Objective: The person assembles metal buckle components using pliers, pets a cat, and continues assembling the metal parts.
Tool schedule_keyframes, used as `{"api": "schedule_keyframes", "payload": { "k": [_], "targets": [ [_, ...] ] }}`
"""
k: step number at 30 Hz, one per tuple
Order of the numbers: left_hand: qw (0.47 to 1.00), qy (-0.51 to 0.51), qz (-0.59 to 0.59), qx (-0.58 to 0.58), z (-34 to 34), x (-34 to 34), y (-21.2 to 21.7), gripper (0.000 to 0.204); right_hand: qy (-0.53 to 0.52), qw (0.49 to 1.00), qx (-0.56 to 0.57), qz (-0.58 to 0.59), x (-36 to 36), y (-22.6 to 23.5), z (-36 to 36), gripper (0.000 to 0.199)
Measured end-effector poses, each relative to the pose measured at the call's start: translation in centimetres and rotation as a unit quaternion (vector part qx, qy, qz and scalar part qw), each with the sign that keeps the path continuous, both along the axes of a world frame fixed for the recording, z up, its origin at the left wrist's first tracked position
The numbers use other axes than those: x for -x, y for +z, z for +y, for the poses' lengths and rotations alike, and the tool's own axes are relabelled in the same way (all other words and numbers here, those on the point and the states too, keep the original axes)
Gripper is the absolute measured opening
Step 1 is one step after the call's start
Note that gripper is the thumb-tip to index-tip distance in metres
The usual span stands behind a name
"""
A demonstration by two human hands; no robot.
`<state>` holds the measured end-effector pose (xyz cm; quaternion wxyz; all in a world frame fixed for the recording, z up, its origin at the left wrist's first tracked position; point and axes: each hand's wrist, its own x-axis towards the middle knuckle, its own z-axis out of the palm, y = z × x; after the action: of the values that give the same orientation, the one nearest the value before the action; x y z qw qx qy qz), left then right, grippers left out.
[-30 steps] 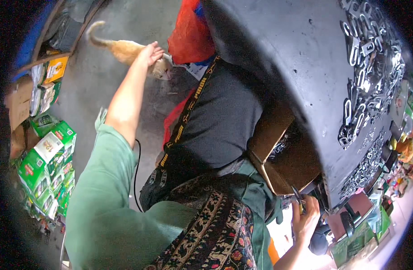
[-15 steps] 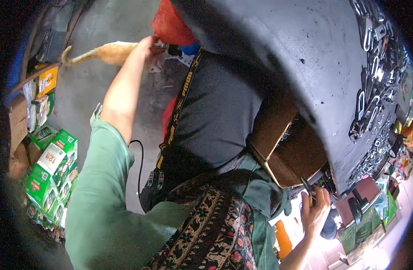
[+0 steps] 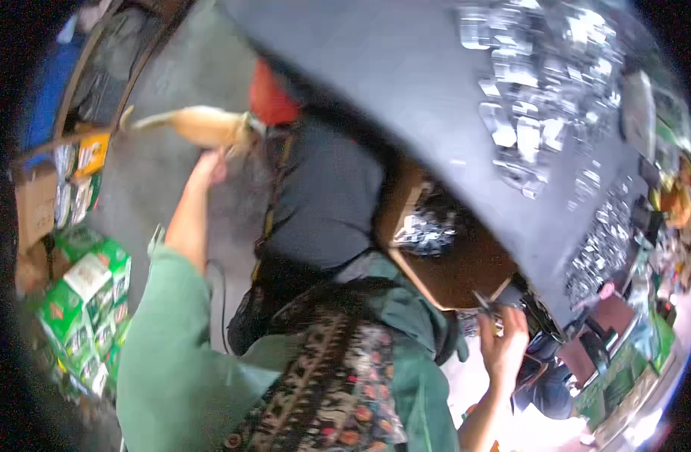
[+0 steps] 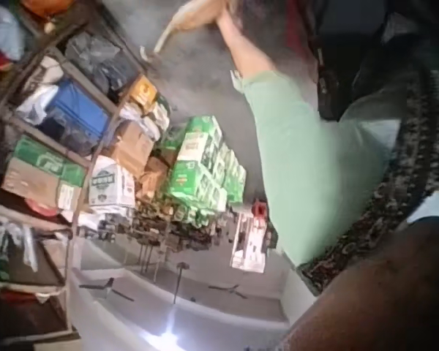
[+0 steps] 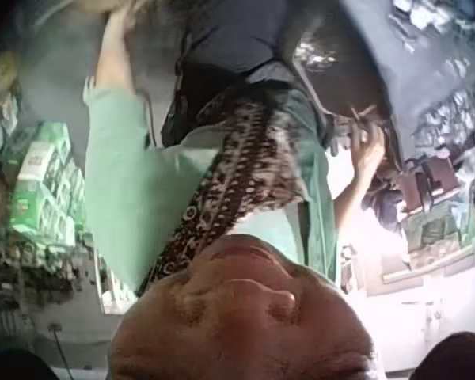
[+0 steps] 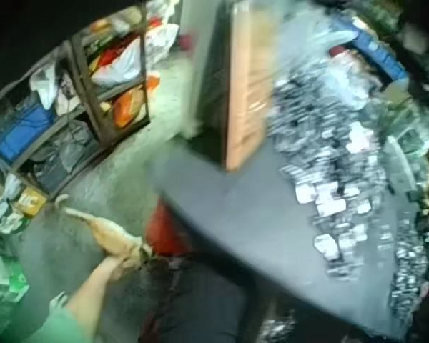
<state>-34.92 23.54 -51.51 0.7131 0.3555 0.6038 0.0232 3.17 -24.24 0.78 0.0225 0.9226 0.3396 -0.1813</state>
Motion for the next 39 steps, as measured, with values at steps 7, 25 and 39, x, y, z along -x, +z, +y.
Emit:
{"api": "schedule_keyframes", "payload": {
  "k": [7, 25, 39],
  "targets": [
    [0.727, -0.497, 0.212, -0.424, -11.2, -8.5, 31.9, 0.030, -0.021, 0.999, -0.034, 0.000, -2.4, -3.2, -2.7, 0.030],
    [0.406, -0.482, -0.066, -0.774, -18.2, -35.7, 50.4, 0.040, 0.002, 0.942, -0.331, -0.051, -8.2, 0.2, -4.9, 0.025],
    [0.560, -0.406, -0.038, -0.722, -18.4, -36.5, 48.5, 0.037, 0.007, 0.924, -0.140, -0.355, -18.9, -0.5, 3.2, 0.014]
  ]
}}
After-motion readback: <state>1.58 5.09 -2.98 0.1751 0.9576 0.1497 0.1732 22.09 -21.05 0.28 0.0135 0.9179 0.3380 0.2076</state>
